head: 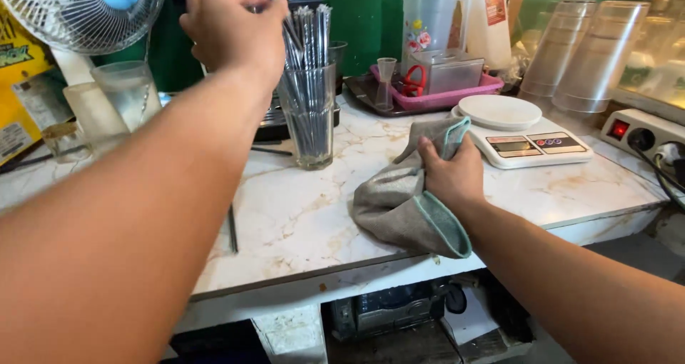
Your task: Cleaning individual metal straws with a cloth and placing them into a glass container on a counter.
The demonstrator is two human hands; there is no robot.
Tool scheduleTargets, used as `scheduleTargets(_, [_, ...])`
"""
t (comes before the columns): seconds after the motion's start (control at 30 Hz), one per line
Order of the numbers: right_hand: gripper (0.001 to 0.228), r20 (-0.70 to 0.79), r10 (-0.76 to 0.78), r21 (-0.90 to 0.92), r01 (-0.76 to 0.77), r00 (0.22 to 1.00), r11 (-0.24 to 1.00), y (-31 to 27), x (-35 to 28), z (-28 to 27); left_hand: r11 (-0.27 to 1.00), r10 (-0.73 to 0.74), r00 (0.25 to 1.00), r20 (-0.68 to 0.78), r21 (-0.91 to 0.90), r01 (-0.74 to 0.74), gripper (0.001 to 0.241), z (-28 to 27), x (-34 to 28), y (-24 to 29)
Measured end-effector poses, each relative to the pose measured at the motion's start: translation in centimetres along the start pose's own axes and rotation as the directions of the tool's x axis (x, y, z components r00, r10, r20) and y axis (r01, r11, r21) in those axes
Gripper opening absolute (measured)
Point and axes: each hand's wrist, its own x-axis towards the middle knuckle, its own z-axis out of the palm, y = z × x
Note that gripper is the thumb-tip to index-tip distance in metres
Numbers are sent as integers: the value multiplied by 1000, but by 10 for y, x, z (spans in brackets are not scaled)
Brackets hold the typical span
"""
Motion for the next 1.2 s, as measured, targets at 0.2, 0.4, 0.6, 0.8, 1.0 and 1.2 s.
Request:
scheduleTargets(0.2, [35, 37, 94, 48, -96, 995, 994, -15, -5, -8, 879, -207, 937, 281, 473, 53, 26, 32, 3, -8])
scheduleTargets(0.4, [34, 48, 122, 2, -122, 991, 993, -19, -6, -7, 838, -176, 921, 348, 544, -46, 27, 18, -11, 0])
scheduleTargets(0.6, [36, 16, 110, -84, -109, 994, 990, -15, -2, -3, 854, -88, 945, 316, 512, -91, 36, 20, -1, 0])
scheduleTargets(0.8, [35, 62, 254, -66, -250, 965, 966, -35, -7, -8, 896, -75, 902, 426, 426, -127, 35, 36, 29, 9])
scheduleTargets(1.0, [34, 56, 219, -52, -216, 974, 975, -31, -7, -7, 786, -235, 871, 431, 611, -91, 44, 64, 44, 9])
scheduleTargets(1.2, [35, 77, 223, 10, -224, 972, 974, -29, -8, -8, 840, -292, 869, 400, 542, 32, 54, 60, 52, -3])
